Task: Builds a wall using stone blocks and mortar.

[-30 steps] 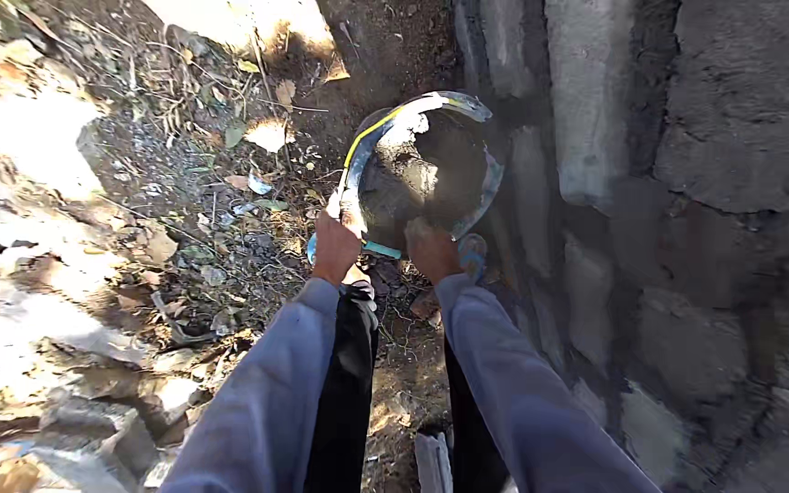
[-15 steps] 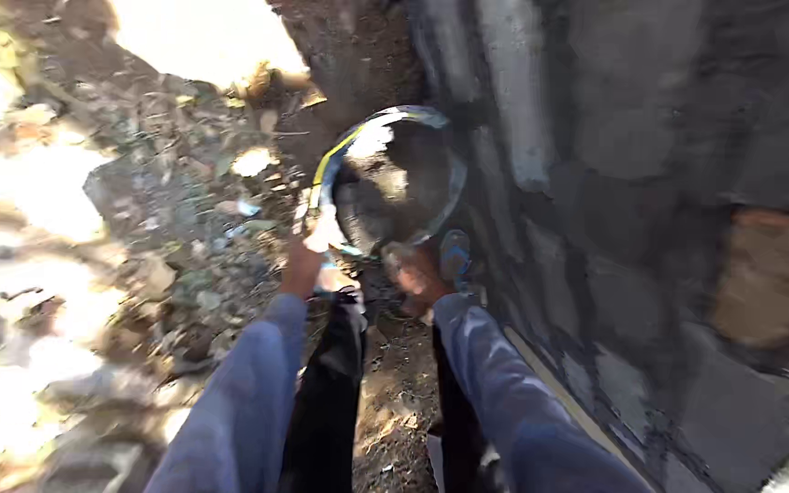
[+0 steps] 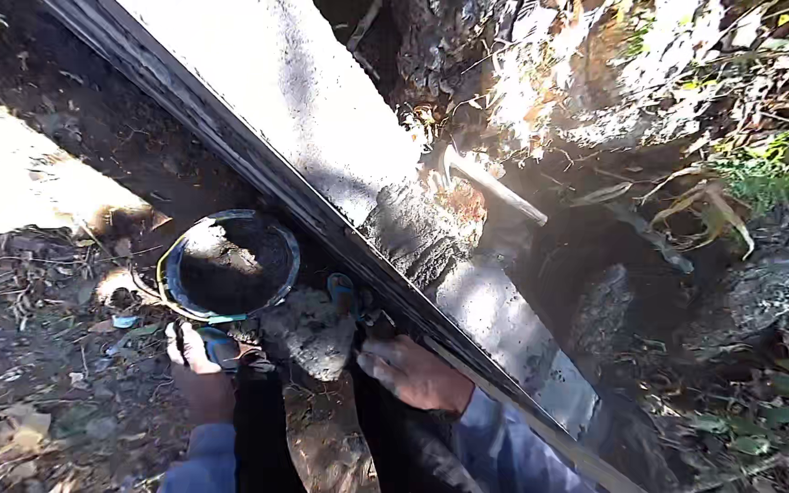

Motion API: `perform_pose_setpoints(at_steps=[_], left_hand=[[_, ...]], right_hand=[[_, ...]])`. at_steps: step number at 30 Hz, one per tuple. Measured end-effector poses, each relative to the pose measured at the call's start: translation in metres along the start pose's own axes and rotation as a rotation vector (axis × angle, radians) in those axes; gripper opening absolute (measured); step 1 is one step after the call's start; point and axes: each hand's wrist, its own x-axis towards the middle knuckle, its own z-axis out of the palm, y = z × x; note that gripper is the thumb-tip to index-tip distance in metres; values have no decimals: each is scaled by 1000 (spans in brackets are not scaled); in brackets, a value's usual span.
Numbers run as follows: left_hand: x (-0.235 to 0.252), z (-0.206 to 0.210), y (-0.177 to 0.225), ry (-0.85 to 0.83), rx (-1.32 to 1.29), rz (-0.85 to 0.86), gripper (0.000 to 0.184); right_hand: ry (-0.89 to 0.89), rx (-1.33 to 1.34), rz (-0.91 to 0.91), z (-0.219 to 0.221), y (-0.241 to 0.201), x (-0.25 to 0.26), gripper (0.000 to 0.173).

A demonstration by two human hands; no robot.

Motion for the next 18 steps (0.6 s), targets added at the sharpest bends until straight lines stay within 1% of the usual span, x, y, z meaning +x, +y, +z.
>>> perform_pose_setpoints(at_steps=[2, 4, 5, 7, 8, 9, 10, 12, 14, 15, 16, 18], left_hand=[[-20, 23, 11, -6, -102, 86, 56], [-42, 48, 28, -51, -181, 133, 60], [-52, 61, 38, -82, -219, 165, 61], [-76, 87, 59, -135, -241, 208, 61], [-89, 102, 71, -159, -263, 195, 61], [-101, 117, 84, -182, -303, 162, 63], [-114, 133, 95, -201, -367, 121, 66], [-135, 166, 115, -207, -500, 53, 70], [-147, 194, 130, -192, -588, 20, 74], [-151, 204, 135, -189, -609, 20, 74], [-156, 212, 138, -178, -619, 23, 73], [-164, 223, 144, -127, -635, 22, 71]], right_hand=[[144, -9, -50, -26, 8, -42, 46], [385, -82, -109, -43, 21, -74, 45], [526, -155, -108, -47, 28, -85, 47], [808, -358, -22, -48, 38, -89, 48], [936, -466, 17, -47, 46, -81, 46], [1033, -552, 51, -46, 56, -70, 44], [1090, -602, 76, -44, 67, -59, 43], [1107, -641, 107, -43, 83, -42, 43], [1093, -561, 67, -46, 85, -44, 43], [1086, -455, 34, -49, 85, -52, 42], [1046, -295, 38, -55, 83, -63, 41], [893, 109, 66, -76, 84, -82, 41]])
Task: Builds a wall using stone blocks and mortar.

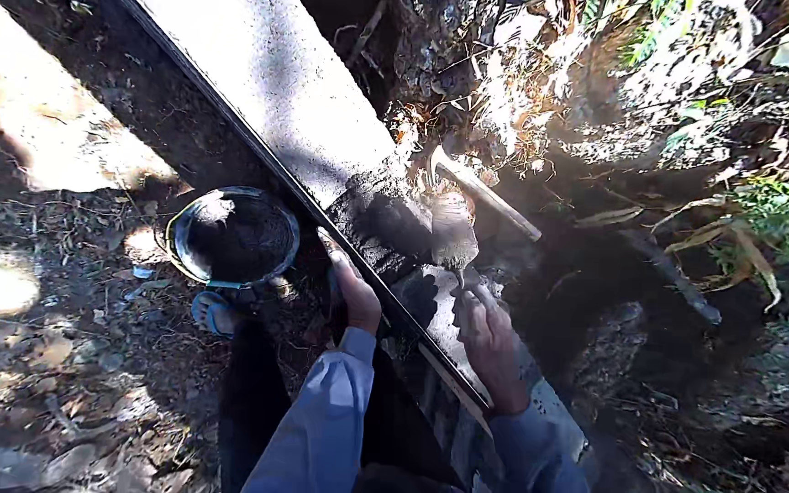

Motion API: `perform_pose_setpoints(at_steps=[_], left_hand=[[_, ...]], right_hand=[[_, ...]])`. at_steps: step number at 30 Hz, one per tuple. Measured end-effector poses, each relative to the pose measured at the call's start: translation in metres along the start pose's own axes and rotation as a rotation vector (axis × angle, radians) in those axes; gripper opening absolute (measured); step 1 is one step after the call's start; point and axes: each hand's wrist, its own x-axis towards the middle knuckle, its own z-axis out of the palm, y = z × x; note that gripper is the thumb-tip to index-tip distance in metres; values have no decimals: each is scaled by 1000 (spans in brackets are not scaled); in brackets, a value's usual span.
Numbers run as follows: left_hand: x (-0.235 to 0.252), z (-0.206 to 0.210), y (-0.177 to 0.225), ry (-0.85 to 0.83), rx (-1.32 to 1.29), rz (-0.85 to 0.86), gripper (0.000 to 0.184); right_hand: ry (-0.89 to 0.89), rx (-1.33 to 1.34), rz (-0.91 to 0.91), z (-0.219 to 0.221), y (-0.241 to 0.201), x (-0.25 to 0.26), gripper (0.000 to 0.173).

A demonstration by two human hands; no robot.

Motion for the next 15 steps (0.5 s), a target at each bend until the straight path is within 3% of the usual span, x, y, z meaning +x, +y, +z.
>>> perform_pose_setpoints(at_steps=[2, 5, 15], left_hand=[[-3, 10, -1, 39, -55, -4, 70], [-6, 18, -4, -26, -92, 2, 78], [-8, 25, -10, 48, -31, 17, 88]], right_hand=[[-196, 287, 242, -17, 1, 13, 42], [-403, 296, 418, -22, 3, 27, 42], [-732, -504, 65, -29, -30, 47, 47]])
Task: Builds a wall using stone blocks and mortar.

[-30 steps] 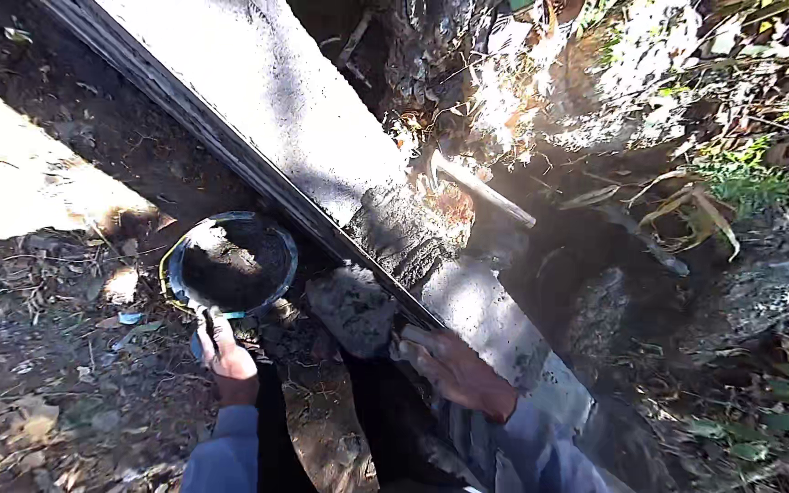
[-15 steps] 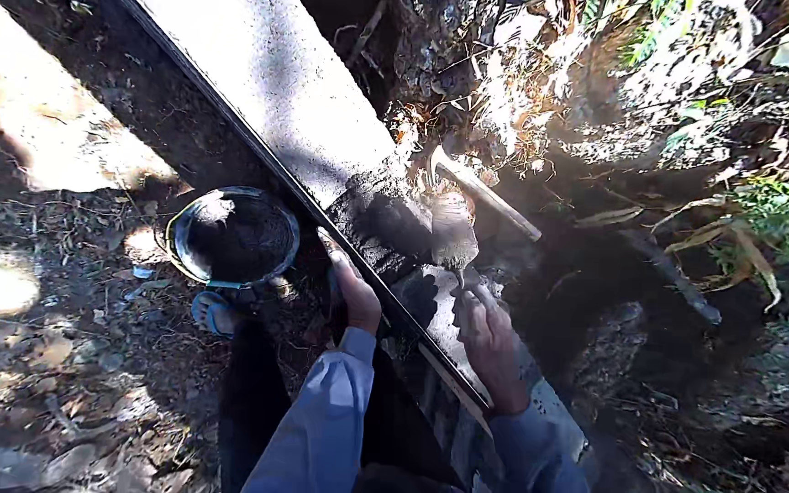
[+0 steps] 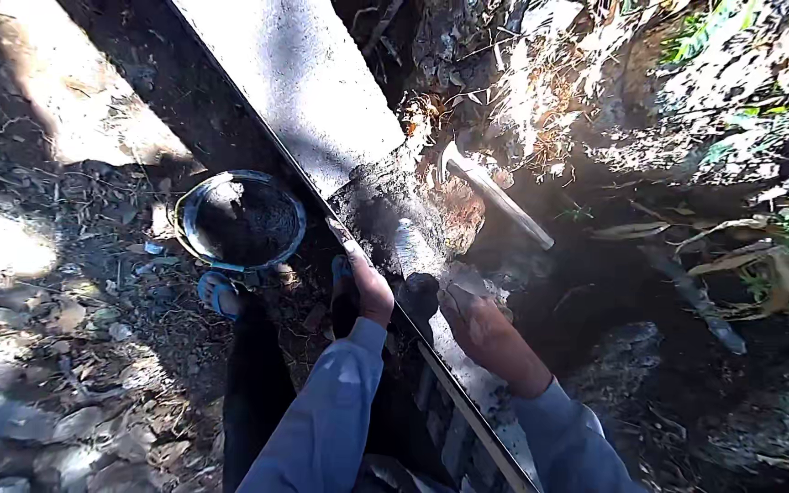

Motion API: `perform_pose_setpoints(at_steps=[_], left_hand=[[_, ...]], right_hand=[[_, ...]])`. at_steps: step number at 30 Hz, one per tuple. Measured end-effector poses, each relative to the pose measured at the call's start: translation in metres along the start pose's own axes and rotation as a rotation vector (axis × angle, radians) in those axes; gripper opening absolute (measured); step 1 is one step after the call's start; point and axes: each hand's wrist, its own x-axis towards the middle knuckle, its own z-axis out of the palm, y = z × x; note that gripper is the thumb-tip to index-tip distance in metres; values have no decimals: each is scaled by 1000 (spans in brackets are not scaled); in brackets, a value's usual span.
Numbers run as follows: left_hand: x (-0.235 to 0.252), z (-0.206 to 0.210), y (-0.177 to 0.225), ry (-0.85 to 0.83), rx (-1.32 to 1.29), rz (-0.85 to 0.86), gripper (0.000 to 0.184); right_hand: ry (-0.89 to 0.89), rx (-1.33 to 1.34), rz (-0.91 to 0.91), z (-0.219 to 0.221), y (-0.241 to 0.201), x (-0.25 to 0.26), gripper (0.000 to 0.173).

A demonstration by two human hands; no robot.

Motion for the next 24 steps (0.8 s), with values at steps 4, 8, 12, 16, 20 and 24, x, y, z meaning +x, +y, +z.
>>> perform_pose_setpoints(at_steps=[4, 8, 12, 16, 20, 24], left_hand=[[-1, 2, 5, 0, -10, -32, 92], [3, -1, 2, -3, 8, 0, 90], [6, -5, 0, -29, 26, 3, 89], [14, -4, 8, -39, 16, -10, 97], [11, -1, 12, -62, 62, -22, 94], [17, -8, 15, -108, 68, 4, 93]], right_hand=[[-48, -300, 118, 2, -25, -5, 49], [-5, -227, 64, -15, -6, -22, 45], [62, 629, -3, -12, 21, 5, 40], [3, 511, -78, -3, -3, 38, 40], [116, -156, -168, 2, -13, 29, 50], [247, -418, -28, -14, -19, -18, 50]])
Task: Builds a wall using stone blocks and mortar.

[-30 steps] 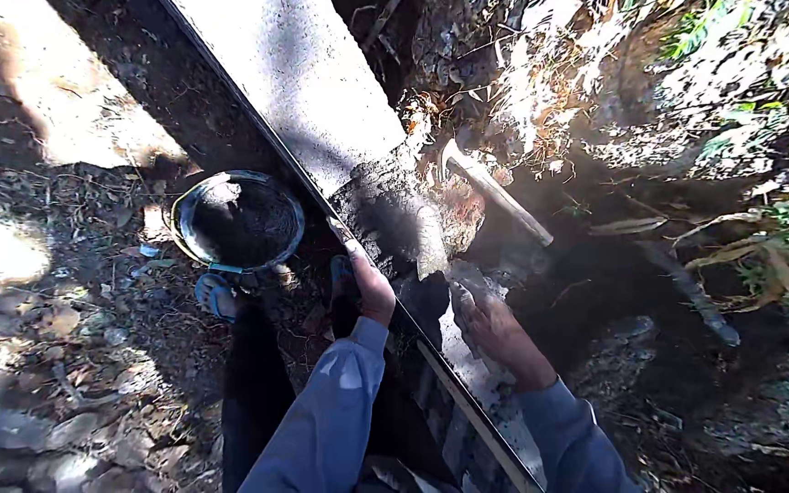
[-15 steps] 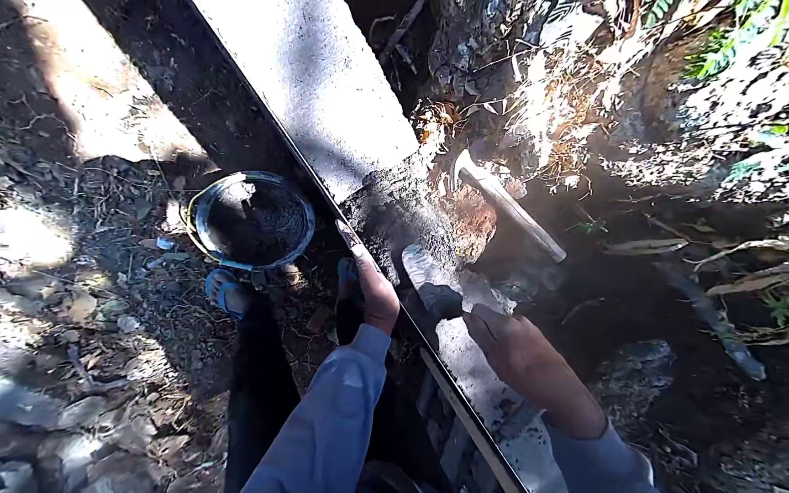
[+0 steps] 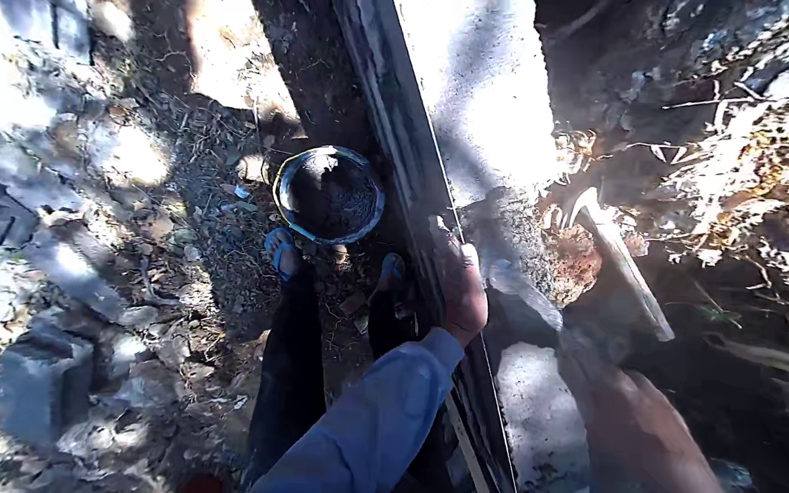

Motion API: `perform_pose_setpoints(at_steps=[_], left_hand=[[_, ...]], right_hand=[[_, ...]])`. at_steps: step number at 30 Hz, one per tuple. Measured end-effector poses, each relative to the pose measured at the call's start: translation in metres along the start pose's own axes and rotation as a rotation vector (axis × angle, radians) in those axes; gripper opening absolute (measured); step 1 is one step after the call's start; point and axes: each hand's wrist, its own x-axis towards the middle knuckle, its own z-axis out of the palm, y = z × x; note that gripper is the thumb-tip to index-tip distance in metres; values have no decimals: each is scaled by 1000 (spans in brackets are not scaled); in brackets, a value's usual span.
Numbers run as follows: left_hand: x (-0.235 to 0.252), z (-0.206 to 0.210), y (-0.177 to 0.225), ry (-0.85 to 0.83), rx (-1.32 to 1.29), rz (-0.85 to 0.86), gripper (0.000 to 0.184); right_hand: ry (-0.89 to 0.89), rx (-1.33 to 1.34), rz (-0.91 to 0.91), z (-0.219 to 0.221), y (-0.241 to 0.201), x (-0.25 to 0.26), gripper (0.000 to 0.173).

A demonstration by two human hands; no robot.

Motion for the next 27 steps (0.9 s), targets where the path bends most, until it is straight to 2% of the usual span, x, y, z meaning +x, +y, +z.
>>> perform_pose_setpoints(at_steps=[2, 4, 6, 7, 9, 10, 13, 15, 17, 19, 21, 23, 24, 25, 27], left_hand=[[2, -16, 5, -53, -27, -12, 93], [8, -48, 1, -65, -44, -61, 87], [25, -96, -18, 63, 56, -102, 67], [40, -127, -32, 137, 151, -136, 62], [77, -197, -58, 299, 346, -195, 63], [98, -233, -68, 348, 455, -244, 64], [166, -324, -87, 365, 658, -337, 68], [207, -363, -100, 264, 721, -393, 69], [241, -384, -108, 171, 796, -411, 62], [248, -396, -116, 125, 898, -411, 51], [248, -405, -118, 66, 938, -381, 43], [257, -407, -114, 37, 913, -388, 43], [259, -409, -114, 33, 886, -386, 41], [258, -411, -116, 43, 863, -375, 39], [258, -413, -118, 62, 852, -389, 39]], right_hand=[[40, 78, -15, -11, 3, -20, 47], [-32, 321, -125, -6, -10, -28, 50], [-151, 591, -221, 25, -51, -18, 47], [-169, 626, -250, 50, -78, -1, 42], [-39, 444, -243, 119, -135, 57, 42], [-37, 345, -188, 150, -161, 99, 46], [-370, 286, 14, 211, -236, 247, 51], [-446, 363, 34, 253, -280, 319, 51], [-322, 240, -7, 292, -335, 346, 41], [-314, 112, -38, 322, -366, 333, 33], [-385, -8, -89, 322, -365, 317, 41], [-412, -58, -125, 293, -346, 314, 42], [-411, 21, -123, 280, -337, 314, 40], [-433, 219, -92, 269, -330, 318, 41], [-546, 901, 38, 275, -323, 327, 50]])
